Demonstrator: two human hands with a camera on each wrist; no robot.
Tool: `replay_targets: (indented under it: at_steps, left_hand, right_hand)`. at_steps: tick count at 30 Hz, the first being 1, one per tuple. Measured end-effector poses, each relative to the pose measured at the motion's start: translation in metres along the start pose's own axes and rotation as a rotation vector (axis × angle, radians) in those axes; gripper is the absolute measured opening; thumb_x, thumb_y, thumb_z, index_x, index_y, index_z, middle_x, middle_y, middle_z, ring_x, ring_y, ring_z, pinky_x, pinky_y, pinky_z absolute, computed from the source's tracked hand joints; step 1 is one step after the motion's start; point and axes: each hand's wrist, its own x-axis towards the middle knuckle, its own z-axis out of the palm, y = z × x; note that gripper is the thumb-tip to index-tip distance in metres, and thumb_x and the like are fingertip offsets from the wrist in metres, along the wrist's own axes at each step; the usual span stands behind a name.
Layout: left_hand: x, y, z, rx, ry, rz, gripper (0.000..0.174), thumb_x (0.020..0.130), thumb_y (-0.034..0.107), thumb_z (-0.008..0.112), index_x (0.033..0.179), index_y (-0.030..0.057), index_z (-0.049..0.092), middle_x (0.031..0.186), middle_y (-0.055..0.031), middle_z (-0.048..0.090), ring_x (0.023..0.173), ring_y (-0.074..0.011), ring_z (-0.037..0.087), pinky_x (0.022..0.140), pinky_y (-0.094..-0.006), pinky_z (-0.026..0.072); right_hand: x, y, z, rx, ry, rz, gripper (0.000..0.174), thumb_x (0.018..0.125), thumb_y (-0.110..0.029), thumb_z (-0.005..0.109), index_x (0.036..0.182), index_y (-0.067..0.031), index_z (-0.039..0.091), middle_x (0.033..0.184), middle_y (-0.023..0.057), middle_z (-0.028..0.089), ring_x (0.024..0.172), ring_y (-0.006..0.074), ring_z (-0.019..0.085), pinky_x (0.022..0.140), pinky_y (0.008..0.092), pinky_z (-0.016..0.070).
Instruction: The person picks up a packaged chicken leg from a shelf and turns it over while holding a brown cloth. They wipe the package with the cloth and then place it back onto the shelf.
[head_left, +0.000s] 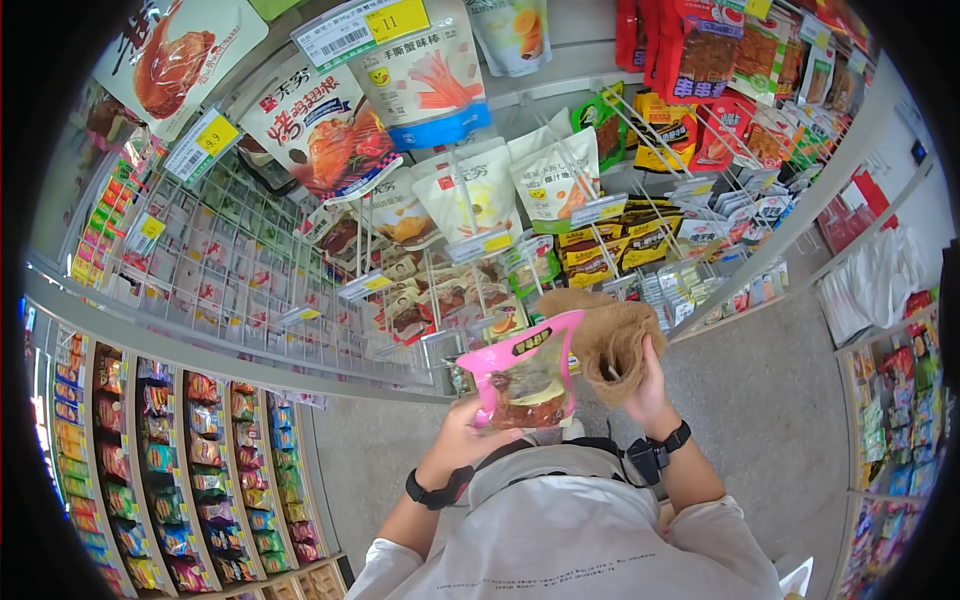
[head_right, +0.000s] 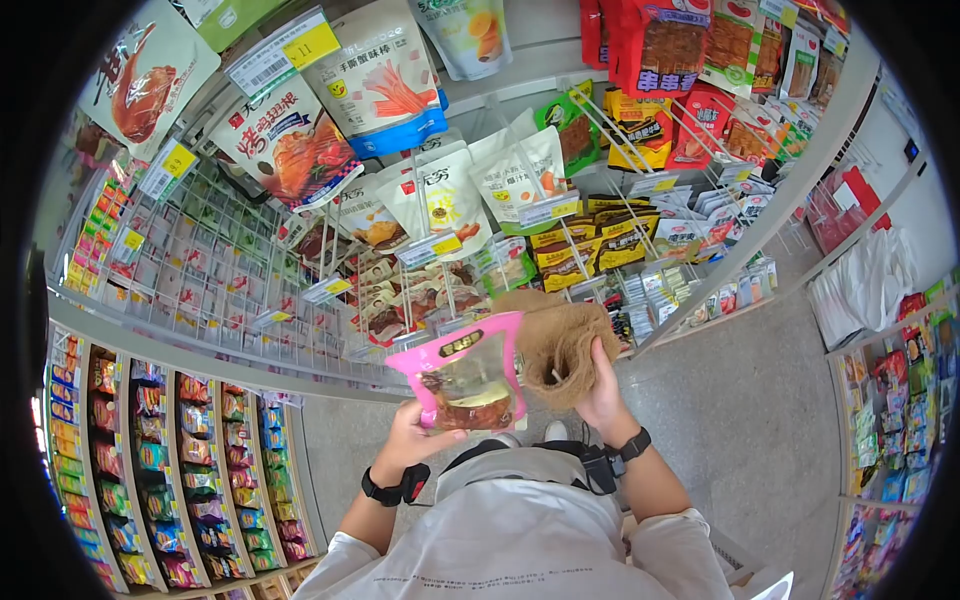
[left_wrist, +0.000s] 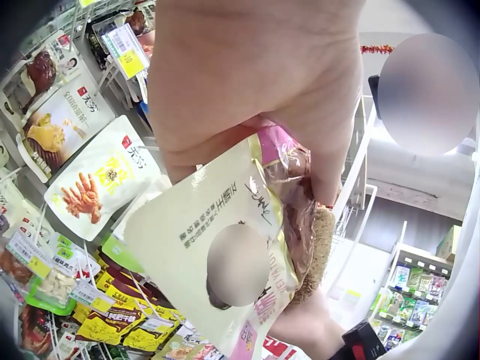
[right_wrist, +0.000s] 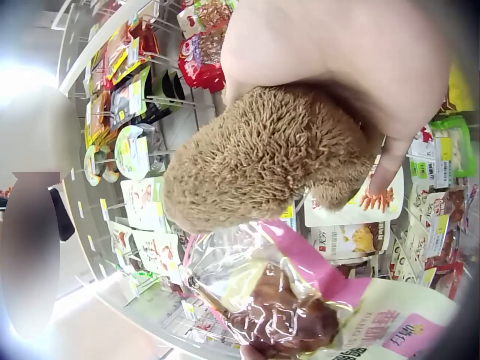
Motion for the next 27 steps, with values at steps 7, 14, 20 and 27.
replay_targets:
  at_steps: [7,14,20,27]
  left_hand:
    - [-0.006,-0.002,0.002,-0.178,0.019,-0.028,0.047,0.071,0.002,0.078,0.112,-0.0029,0.056,0.106,-0.0054,0.063,0.094,-0.0121,0.059,0.084,-0.0289,0.0479]
    - [0.001,0.002,0.007,-0.171,0.045,-0.106,0.040,0.076,0.007,0.076,0.110,-0.0038,0.058,0.104,-0.0083,0.065,0.092,-0.0134,0.061,0.083,-0.0284,0.0483]
    - [-0.007,-0.008,0.007,-0.025,0.085,-0.044,0.034,0.075,0.010,0.077,0.104,-0.0008,0.063,0.095,-0.0071,0.066,0.087,-0.0151,0.062,0.079,-0.0296,0.0487]
    - [-0.010,-0.003,-0.009,0.046,0.182,0.041,0.023,0.073,0.011,0.078,0.091,0.0009,0.067,0.090,-0.0096,0.066,0.087,-0.0203,0.063,0.077,-0.0319,0.0491]
  right_hand:
    - [-0.010,0.015,-0.018,0.111,-0.168,0.155,0.055,0.094,-0.041,0.048,0.136,-0.0075,0.036,0.134,0.0092,0.047,0.122,0.0256,0.047,0.104,0.0424,0.0376]
    - [-0.014,0.015,0.031,-0.286,-0.288,0.267,0.069,0.075,-0.002,0.074,0.134,-0.0042,0.037,0.122,0.0067,0.052,0.115,0.0167,0.050,0.099,0.0337,0.0406]
    - [-0.011,0.024,0.035,-0.630,-0.227,-0.042,0.061,0.070,-0.001,0.078,0.122,-0.0034,0.046,0.114,0.0040,0.055,0.104,0.0141,0.055,0.092,0.0303,0.0451]
    - [-0.013,0.018,0.044,-1.073,-0.361,-0.391,0.051,0.063,-0.012,0.084,0.105,-0.0029,0.055,0.096,0.0099,0.063,0.087,0.0206,0.062,0.078,0.0326,0.0490]
